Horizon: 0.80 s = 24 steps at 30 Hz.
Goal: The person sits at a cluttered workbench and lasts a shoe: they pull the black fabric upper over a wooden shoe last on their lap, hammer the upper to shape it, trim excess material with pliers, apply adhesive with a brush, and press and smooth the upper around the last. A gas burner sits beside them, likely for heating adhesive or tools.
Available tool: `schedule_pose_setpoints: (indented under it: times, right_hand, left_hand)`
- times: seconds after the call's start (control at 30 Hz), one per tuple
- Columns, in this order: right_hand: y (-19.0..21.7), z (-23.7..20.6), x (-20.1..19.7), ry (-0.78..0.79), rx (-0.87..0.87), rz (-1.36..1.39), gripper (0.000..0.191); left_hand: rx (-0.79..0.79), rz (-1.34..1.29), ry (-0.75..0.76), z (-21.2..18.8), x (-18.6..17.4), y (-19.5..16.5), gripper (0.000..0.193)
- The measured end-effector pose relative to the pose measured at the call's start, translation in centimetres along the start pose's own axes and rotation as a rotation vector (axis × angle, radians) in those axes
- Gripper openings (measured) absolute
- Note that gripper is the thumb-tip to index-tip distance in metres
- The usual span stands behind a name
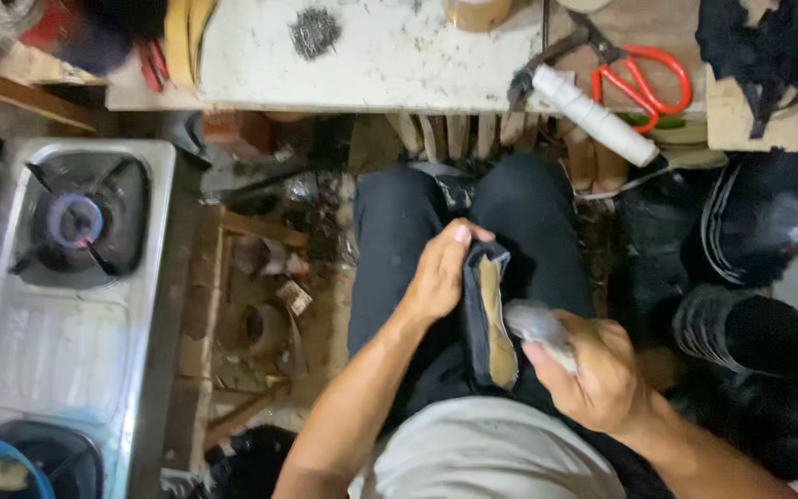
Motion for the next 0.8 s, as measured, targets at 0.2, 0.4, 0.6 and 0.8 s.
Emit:
schedule_pose_setpoints:
  times: [0.2,0.4,0.6,0.8]
  right_hand:
    - [-1.9,0.1,1.0,0.115,0.363,-0.319,0.023]
    - [-1.2,0.4,1.1,0.056,0.146,-0.258,0.022]
    - [-1.1,0.0,1.0,0.011,-0.074,-0.068,0.032]
    - [-2.7,-0.6,1.6,0.085,0.241,-0.227,0.024]
  left_hand:
    - [0.038,-0.023,0.011,0.0,-0.2,-0.2,0.046]
    - [0.091,-0.015,0.022,-0.1,-0.2,-0.1,0.047]
    - [0.023,-0.032,-0.017,0.0,0.0,0.6,0.047]
    - [-0.007,-0.033,-0.023,-0.6,0.3,1.0,0.046]
Point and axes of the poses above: each hand's wrist, its own z-axis towards the middle knuckle, its own x-axis out of the palm, y = z × x, the point moved 3 cm from there along z, towards the middle knuckle, and after that the axes turned 13 degrees about x, right-handed, at the moved point
